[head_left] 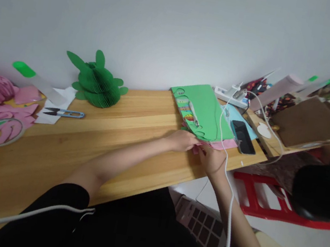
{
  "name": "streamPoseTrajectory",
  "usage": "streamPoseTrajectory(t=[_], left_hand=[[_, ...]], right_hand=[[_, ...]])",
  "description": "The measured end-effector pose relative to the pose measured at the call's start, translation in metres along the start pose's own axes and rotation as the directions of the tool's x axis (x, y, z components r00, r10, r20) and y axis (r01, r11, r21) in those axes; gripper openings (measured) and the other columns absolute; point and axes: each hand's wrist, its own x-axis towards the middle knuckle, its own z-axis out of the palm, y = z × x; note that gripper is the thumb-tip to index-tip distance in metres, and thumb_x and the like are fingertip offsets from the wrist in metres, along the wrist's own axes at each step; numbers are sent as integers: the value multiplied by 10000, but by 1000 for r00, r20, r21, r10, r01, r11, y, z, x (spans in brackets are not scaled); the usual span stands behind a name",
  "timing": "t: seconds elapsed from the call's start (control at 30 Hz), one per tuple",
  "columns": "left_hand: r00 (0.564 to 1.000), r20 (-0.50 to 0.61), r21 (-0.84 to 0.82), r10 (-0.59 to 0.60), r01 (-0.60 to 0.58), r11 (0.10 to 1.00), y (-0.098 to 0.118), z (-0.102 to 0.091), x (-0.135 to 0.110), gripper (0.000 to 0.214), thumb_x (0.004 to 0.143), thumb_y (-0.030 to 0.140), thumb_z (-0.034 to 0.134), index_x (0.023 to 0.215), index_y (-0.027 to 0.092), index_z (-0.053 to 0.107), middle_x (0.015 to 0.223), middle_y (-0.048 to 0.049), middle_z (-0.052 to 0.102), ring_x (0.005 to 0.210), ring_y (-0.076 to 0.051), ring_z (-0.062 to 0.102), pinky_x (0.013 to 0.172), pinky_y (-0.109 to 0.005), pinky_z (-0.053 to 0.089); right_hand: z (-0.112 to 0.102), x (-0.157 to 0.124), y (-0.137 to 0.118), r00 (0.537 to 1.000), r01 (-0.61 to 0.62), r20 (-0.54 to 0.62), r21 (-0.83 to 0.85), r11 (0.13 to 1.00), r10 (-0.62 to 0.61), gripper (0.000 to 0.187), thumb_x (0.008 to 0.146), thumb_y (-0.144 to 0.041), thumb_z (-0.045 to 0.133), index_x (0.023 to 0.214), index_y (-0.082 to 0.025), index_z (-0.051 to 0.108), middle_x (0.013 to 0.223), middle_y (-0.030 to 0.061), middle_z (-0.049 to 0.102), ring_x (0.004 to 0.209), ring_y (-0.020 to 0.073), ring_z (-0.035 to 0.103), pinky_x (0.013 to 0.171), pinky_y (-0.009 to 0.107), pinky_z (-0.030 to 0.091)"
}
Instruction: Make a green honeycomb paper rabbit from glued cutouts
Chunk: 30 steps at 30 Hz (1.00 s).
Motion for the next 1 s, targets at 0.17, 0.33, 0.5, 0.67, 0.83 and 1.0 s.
streamPoseTrajectory(t=[0.17, 0.33, 0.5, 0.67, 0.83, 1.0], left_hand=[[1000, -4, 20, 20, -20, 1000, -2, 4, 2, 259, 923, 130, 497, 1041, 179, 722, 1032, -75, 753, 999, -214, 696, 778, -293, 541], [999, 12, 30, 42, -42, 999, -4, 2, 4, 232, 902, 104, 517, 972, 160, 731, 1017, -78, 755, 985, -212, 699, 765, -284, 545], [997, 27, 25, 72, -73, 997, -4, -4, 4, 218, 896, 99, 519, 909, 142, 732, 992, -96, 753, 970, -216, 701, 763, -284, 550], [996, 34, 26, 81, -82, 996, -4, -6, 4, 230, 916, 112, 501, 913, 153, 728, 1013, -85, 750, 963, -203, 701, 776, -274, 549], [997, 37, 40, 74, -75, 996, -4, -3, 4, 216, 913, 109, 511, 934, 136, 724, 1027, -105, 746, 977, -226, 702, 756, -290, 554], [997, 19, 43, 73, -74, 996, -5, 0, 5, 214, 921, 128, 512, 955, 153, 721, 1048, -95, 743, 993, -216, 698, 786, -288, 552]], right_hand=[[-1, 1, 0, 1000, 4, -24, -4, 1000, -4, 310, 901, -329, 499, 876, -219, 788, 765, 111, 762, 708, 217, 666, 553, 268, 278], [-6, 2, -3, 1000, -19, 5, -21, 1000, 19, 292, 897, -320, 519, 914, -210, 789, 796, 120, 768, 713, 227, 674, 543, 268, 247], [-10, 3, -6, 999, -36, 37, -37, 999, 37, 303, 906, -298, 507, 878, -189, 789, 803, 134, 765, 712, 236, 682, 547, 277, 220], [-10, 3, -5, 998, -35, 44, -42, 998, 37, 318, 913, -301, 499, 836, -179, 783, 795, 137, 761, 719, 234, 683, 545, 282, 202], [-9, 4, -6, 998, -45, 45, -38, 998, 46, 302, 910, -310, 511, 858, -184, 781, 801, 131, 765, 718, 237, 688, 537, 274, 211], [4, 2, 7, 999, -44, -2, 116, 992, 45, 269, 818, -384, 642, 957, -190, 766, 780, 94, 765, 713, 235, 698, 549, 249, 292]])
